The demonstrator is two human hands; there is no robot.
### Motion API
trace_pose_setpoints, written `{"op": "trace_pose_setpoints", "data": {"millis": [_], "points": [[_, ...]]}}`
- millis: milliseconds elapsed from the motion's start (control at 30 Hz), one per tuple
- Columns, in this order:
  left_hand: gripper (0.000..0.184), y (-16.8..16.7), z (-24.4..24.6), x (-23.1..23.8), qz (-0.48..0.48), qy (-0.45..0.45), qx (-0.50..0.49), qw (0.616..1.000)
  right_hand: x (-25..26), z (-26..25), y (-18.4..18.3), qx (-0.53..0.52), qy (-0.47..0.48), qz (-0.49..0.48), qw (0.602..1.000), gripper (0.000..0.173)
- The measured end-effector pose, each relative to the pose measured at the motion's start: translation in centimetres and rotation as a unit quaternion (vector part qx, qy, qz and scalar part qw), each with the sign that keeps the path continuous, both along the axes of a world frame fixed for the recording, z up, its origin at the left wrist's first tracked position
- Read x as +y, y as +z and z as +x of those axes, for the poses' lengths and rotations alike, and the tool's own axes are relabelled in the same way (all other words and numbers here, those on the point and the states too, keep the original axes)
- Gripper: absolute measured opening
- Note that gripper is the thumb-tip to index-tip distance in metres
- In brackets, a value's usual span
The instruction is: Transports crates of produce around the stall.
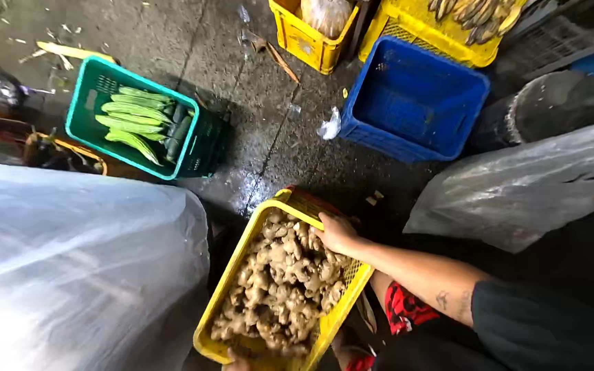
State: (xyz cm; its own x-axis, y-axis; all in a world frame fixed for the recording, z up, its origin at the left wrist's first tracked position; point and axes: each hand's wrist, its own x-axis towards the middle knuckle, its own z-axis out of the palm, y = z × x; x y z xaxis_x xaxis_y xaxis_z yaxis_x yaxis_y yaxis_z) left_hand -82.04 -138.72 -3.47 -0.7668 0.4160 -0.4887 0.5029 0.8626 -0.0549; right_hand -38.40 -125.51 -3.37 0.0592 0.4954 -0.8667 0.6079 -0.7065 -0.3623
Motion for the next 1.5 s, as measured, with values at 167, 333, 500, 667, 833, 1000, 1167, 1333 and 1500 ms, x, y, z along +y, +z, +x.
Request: {"op": "trace_pose_setpoints", "data": {"millis": [167,333,500,667,833,1000,1167,1333,1500], "points": [[0.065,-2.4,0.5,-1.4,0.028,0.026,0.017,0.999,1.0,1.4,-1.8,-0.021,0.027,0.014,0.999,0.058],[0.066,-2.9,0.6,-2.8,0.039,0.042,0.017,0.998,1.3,1.1,-1.8,-0.061,0.023,0.001,0.998,0.059],[0.066,-2.8,0.8,-1.6,0.045,0.065,0.003,0.997,1.7,0.9,-2.4,-0.095,0.060,0.025,0.993,0.059],[0.061,-2.2,-1.1,-0.7,0.033,0.091,-0.056,0.994,1.5,-1.3,-2.9,-0.178,0.119,0.154,0.965,0.055],[0.056,-2.4,-1.9,-2.1,0.057,0.097,-0.093,0.989,0.6,-2.3,-2.9,-0.232,0.124,0.175,0.949,0.052],[0.056,-2.2,-2.3,-1.7,0.037,0.102,-0.061,0.992,0.2,-2.2,-4.0,-0.177,0.130,0.267,0.938,0.047],[0.063,-2.6,-1.3,-1.7,-0.003,0.117,-0.018,0.993,-0.3,1.9,-4.3,0.094,-0.082,0.090,0.988,0.070],[0.062,-2.8,-1.1,-1.8,-0.012,0.121,-0.011,0.992,-0.2,0.8,-3.4,0.169,-0.116,0.054,0.977,0.036],[0.063,-4.2,-3.3,-3.3,0.037,0.094,0.019,0.995,-0.7,-1.0,-4.7,0.135,-0.103,0.077,0.982,0.040]]}}
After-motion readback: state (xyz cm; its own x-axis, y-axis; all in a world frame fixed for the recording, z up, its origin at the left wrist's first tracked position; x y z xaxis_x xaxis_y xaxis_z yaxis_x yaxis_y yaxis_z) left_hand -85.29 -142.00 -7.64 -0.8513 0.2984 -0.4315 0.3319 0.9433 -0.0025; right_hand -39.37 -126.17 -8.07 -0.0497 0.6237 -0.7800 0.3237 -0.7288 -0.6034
